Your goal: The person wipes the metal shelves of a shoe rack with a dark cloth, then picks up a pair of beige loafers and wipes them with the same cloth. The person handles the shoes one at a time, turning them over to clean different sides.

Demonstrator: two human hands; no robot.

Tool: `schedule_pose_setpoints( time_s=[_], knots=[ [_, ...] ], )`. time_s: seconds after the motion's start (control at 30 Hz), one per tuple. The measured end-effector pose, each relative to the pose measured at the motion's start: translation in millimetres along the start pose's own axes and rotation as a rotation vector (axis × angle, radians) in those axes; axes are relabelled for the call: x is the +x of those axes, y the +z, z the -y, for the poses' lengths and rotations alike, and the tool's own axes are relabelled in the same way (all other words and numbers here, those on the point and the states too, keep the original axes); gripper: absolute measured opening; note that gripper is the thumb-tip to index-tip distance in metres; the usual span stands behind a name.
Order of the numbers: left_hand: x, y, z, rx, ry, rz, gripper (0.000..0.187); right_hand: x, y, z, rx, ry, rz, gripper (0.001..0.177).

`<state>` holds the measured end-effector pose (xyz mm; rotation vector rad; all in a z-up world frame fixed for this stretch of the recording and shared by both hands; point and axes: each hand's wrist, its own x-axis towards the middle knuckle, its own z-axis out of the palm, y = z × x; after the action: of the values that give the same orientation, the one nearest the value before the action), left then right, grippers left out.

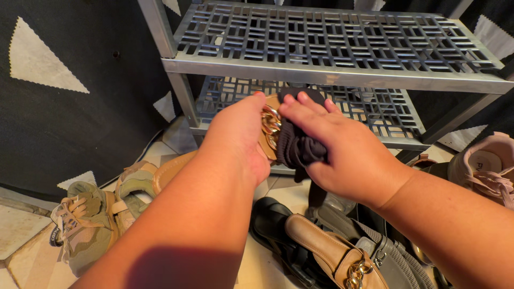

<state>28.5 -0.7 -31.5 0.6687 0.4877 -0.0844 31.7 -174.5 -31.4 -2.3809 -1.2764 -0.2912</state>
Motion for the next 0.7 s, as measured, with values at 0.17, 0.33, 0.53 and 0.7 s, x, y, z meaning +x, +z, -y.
schedule_pose_setpoints(
  time_s=[0.17,0.33,0.53,0.7],
  knots=[
    [0.2,0.3,9.3,0.074,-0.041,-0.031,0.02,-7.1,5.5,-6.3,0.019,-0.051,-0.022,0.089],
    [-3.5,5.2,1.7,0.049,0.037,-0.106,0.024,-24.5,-5.3,-11.6,0.045,0.146,-0.157,0.077],
    [-8.8,19.4,8.3,0.205,0.115,-0.059,0.027,4.8,-27.1,-11.6,0.358,0.46,-0.426,0.047],
    [-14.0,21.1,21.3,0.035,-0.046,0.166,0.036,5.0,-8.9,-11.9,-0.006,0.367,-0.385,0.027]
  ],
)
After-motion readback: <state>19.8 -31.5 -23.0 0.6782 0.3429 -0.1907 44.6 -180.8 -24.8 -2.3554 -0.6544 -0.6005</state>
